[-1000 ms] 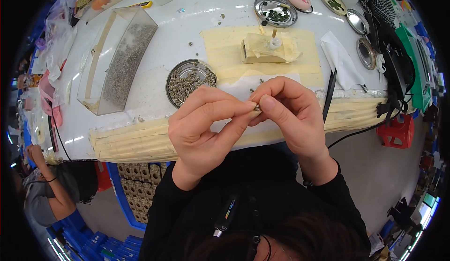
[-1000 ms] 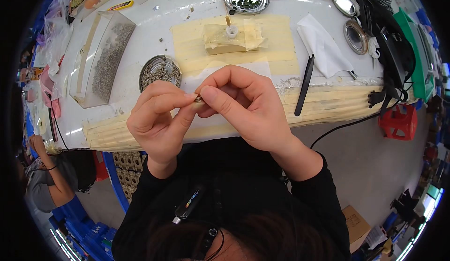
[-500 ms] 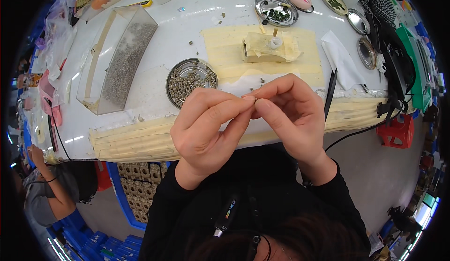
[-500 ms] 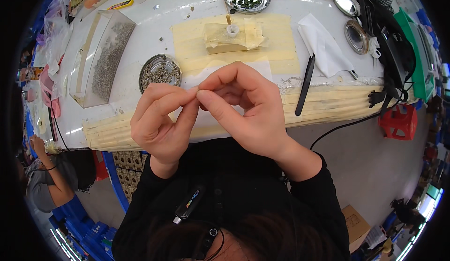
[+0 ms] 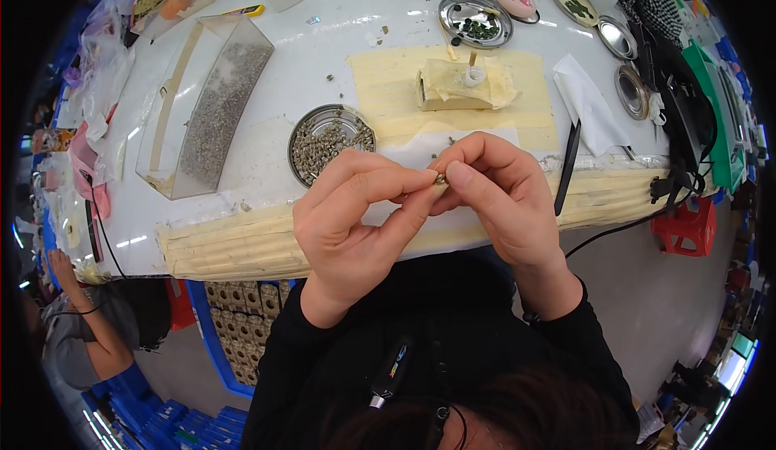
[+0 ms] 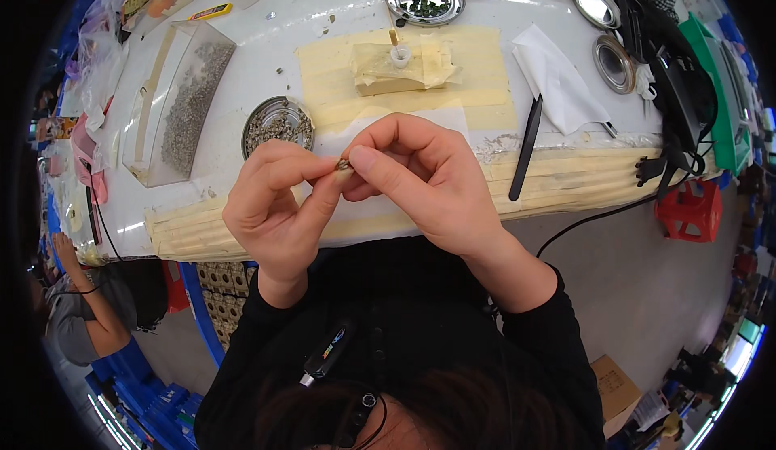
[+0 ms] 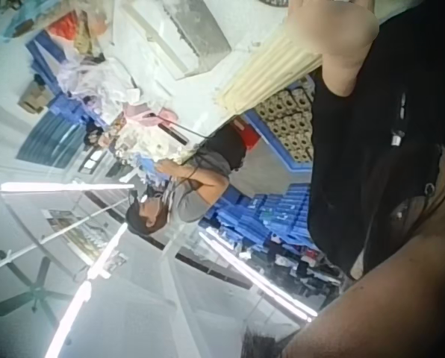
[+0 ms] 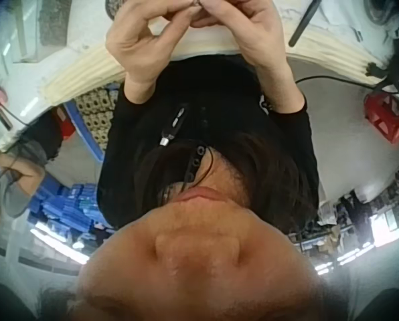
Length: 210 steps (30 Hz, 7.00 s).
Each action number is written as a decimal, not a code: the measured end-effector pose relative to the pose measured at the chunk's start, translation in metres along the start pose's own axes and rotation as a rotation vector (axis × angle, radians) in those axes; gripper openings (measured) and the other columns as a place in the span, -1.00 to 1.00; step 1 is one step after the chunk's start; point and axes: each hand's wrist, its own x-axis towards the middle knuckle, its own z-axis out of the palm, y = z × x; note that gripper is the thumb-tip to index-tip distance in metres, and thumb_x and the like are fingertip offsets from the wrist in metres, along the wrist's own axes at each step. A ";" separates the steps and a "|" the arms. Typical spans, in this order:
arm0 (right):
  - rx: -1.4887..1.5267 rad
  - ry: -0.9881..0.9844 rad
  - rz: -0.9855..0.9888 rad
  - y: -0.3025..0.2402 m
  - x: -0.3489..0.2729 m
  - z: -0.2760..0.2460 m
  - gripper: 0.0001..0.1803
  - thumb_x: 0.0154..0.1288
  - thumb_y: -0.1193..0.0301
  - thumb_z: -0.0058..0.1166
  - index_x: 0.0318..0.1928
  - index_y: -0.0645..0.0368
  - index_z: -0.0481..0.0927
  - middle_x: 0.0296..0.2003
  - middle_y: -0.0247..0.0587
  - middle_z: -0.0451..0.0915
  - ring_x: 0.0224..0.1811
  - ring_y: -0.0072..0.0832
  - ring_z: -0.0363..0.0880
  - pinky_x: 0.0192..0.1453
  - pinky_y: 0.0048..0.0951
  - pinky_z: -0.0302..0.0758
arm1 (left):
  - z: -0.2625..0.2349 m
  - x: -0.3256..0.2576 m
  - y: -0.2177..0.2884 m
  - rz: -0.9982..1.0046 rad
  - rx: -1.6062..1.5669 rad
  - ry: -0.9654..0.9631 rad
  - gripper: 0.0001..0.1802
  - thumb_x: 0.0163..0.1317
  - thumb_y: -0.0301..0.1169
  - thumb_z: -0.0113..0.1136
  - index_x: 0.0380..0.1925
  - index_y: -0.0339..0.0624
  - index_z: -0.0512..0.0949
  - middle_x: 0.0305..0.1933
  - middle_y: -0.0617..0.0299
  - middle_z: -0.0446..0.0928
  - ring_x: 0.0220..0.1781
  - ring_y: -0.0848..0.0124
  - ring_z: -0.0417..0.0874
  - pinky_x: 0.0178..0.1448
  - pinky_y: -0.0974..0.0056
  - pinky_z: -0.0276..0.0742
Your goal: Manually assembling small toy components and screws at a factory workstation.
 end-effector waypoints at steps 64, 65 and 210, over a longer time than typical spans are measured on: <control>-0.160 0.041 -0.176 0.006 -0.006 0.007 -0.83 0.50 0.47 -0.08 -0.06 0.34 0.48 -0.26 -0.22 0.62 -0.21 -0.59 0.64 -0.07 -0.54 0.61 | 0.002 -0.001 0.000 -0.007 0.043 0.030 -0.80 -0.06 -0.70 0.40 -0.37 -0.30 0.67 -0.41 0.19 0.60 -0.45 0.48 0.60 -0.39 0.44 0.47; -0.160 0.036 -0.176 0.006 -0.006 0.007 -0.82 0.51 0.47 -0.09 -0.05 0.33 0.48 -0.26 -0.21 0.62 -0.21 -0.59 0.64 -0.07 -0.54 0.61 | 0.002 -0.001 0.000 -0.013 0.045 0.031 -0.80 -0.05 -0.70 0.40 -0.38 -0.30 0.67 -0.41 0.20 0.60 -0.45 0.49 0.59 -0.39 0.45 0.47; -1.110 0.027 -0.914 0.005 0.005 -0.009 -0.73 -0.12 0.66 0.33 -0.33 0.21 0.61 -0.41 -0.25 0.60 -0.44 -0.34 0.59 -0.43 -0.42 0.50 | 0.000 -0.024 0.008 -0.501 -0.504 -0.037 -0.78 0.18 -0.71 0.25 -0.15 -0.42 0.64 -0.17 0.08 0.63 -0.18 0.48 0.66 -0.11 0.45 0.58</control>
